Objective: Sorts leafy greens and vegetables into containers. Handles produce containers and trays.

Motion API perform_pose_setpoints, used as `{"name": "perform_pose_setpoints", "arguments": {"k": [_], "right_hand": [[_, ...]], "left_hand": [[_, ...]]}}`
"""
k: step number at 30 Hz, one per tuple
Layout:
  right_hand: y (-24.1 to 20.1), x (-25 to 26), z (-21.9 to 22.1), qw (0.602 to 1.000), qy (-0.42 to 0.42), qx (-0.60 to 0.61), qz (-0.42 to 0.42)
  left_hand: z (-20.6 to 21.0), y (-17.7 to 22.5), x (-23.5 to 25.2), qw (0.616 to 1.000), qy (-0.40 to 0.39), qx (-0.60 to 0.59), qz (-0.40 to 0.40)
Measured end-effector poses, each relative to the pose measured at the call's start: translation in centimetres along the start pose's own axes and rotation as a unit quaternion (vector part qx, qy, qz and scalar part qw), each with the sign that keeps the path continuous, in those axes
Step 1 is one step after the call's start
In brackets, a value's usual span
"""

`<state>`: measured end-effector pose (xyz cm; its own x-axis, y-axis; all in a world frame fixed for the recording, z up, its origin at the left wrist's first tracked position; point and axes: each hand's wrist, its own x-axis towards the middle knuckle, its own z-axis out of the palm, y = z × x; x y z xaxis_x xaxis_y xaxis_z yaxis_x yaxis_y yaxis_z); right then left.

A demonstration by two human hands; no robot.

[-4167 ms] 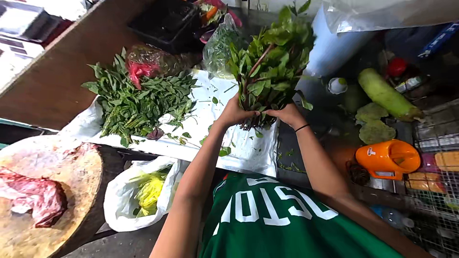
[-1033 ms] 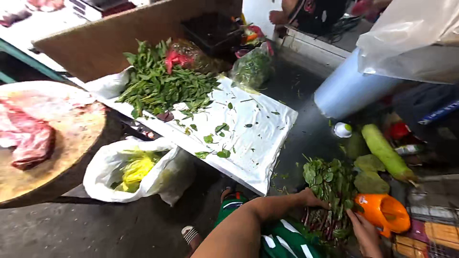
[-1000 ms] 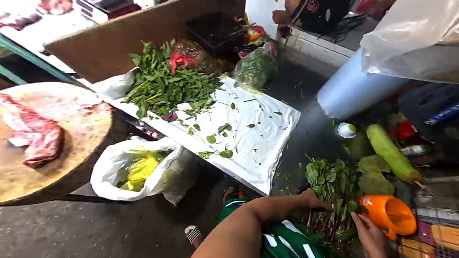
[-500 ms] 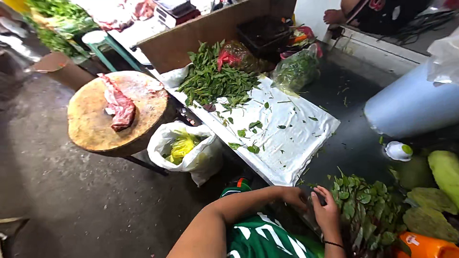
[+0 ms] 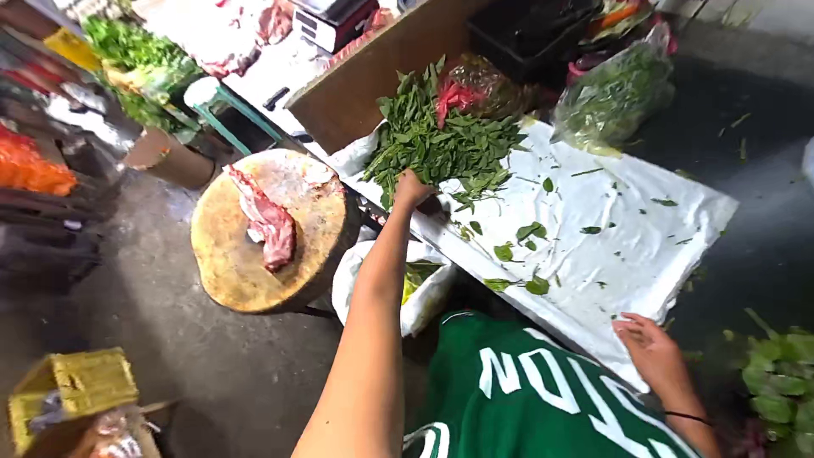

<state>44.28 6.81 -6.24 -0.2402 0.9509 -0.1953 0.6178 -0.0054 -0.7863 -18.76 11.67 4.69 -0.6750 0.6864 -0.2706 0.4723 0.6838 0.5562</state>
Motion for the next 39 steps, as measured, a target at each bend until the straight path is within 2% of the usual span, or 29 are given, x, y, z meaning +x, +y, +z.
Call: {"name": "perform_pose_setpoints", "arguments": {"k": [5,9,12,14,17,21,23,25,26,28,31,34,37,39], "right_hand": [[-7.8,3.1,4.3,0.998,0.056,0.030,0.019],[-11.7,4.3,7.4,0.997,0.061,0.027,0.033],[-12.5,4.0,9.0,0.994,0.052,0.050,0.077],[-12.2,4.1,9.6,0.993,0.053,0.049,0.097],[-11.4,4.7,10.1,0.988,0.078,0.051,0.120],[-11.7,6.9,10.1,0.983,0.084,0.053,0.152],[-12.2,8.4,10.1,0.985,0.068,0.046,0.151],[-12.7,10.1,10.3,0.988,0.055,0.039,0.142],[-12.9,11.0,10.4,0.989,0.051,0.038,0.137],[-13.2,12.6,10.6,0.990,0.048,0.039,0.128],[-13.5,14.9,11.4,0.992,0.032,0.040,0.112],[-13.8,16.8,12.2,0.995,-0.013,0.030,0.092],[-14.6,17.5,12.5,0.995,-0.041,0.036,0.082],[-14.9,17.4,12.2,0.994,-0.044,0.058,0.079]], "left_hand": [[-4.5,-2.9,9.0,0.995,0.030,0.091,0.011],[-6.0,-5.3,14.8,0.994,-0.033,0.096,0.039],[-5.4,-7.8,16.9,0.995,-0.059,0.009,0.075],[-3.9,-10.9,19.5,0.993,-0.040,-0.027,0.105],[-2.9,-12.3,21.2,0.996,-0.005,0.032,0.085],[-2.0,-11.6,20.4,0.993,0.056,0.080,0.074],[-0.7,-10.1,17.4,0.986,0.125,0.052,0.096],[1.4,-8.0,13.4,0.966,0.187,0.003,0.176],[3.1,-7.0,11.5,0.953,0.195,-0.025,0.230],[6.6,-4.1,7.1,0.935,0.150,-0.103,0.305],[11.4,1.1,2.7,0.924,0.007,-0.242,0.297],[13.0,7.4,3.8,0.900,-0.079,-0.331,0.271],[10.8,15.3,7.8,0.883,-0.095,-0.358,0.289],[9.1,20.5,11.2,0.875,-0.111,-0.395,0.258]]}}
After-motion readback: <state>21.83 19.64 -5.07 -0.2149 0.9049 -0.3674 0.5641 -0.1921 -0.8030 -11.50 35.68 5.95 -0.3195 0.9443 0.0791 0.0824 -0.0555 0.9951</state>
